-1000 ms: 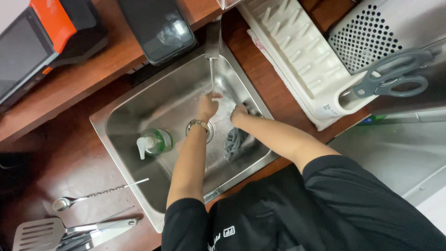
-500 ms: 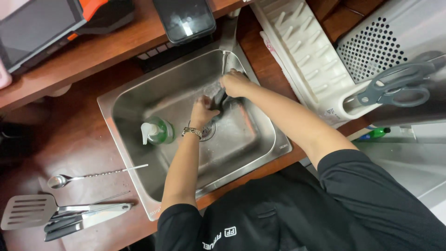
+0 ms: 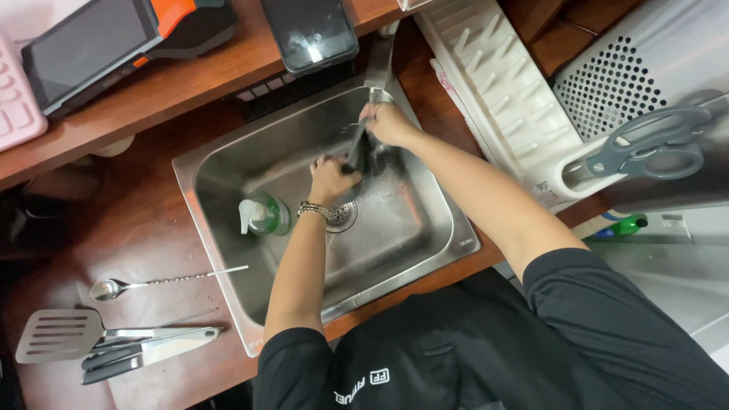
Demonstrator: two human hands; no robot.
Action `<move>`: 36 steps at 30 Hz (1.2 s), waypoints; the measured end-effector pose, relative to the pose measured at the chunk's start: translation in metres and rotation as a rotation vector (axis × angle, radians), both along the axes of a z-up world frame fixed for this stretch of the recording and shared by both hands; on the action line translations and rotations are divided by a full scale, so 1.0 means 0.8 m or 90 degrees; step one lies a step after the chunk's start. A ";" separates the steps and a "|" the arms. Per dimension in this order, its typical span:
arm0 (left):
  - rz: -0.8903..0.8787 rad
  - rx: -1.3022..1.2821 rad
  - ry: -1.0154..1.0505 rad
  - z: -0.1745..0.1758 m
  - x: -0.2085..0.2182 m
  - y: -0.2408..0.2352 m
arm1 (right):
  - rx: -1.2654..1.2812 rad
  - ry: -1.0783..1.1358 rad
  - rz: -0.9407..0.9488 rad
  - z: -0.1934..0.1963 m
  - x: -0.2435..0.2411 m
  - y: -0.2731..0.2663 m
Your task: Washing and rinsing an ice tray and kitchen utensils in a sink
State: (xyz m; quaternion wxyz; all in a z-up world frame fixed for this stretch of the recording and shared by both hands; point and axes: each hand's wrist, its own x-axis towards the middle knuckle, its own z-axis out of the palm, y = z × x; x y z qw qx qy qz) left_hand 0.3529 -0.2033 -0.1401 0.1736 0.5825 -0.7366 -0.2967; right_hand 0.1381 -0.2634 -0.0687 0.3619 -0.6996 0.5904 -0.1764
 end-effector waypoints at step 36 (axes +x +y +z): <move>0.248 0.269 0.444 0.128 -0.116 -0.026 | -0.579 0.016 0.145 0.114 -0.029 -0.045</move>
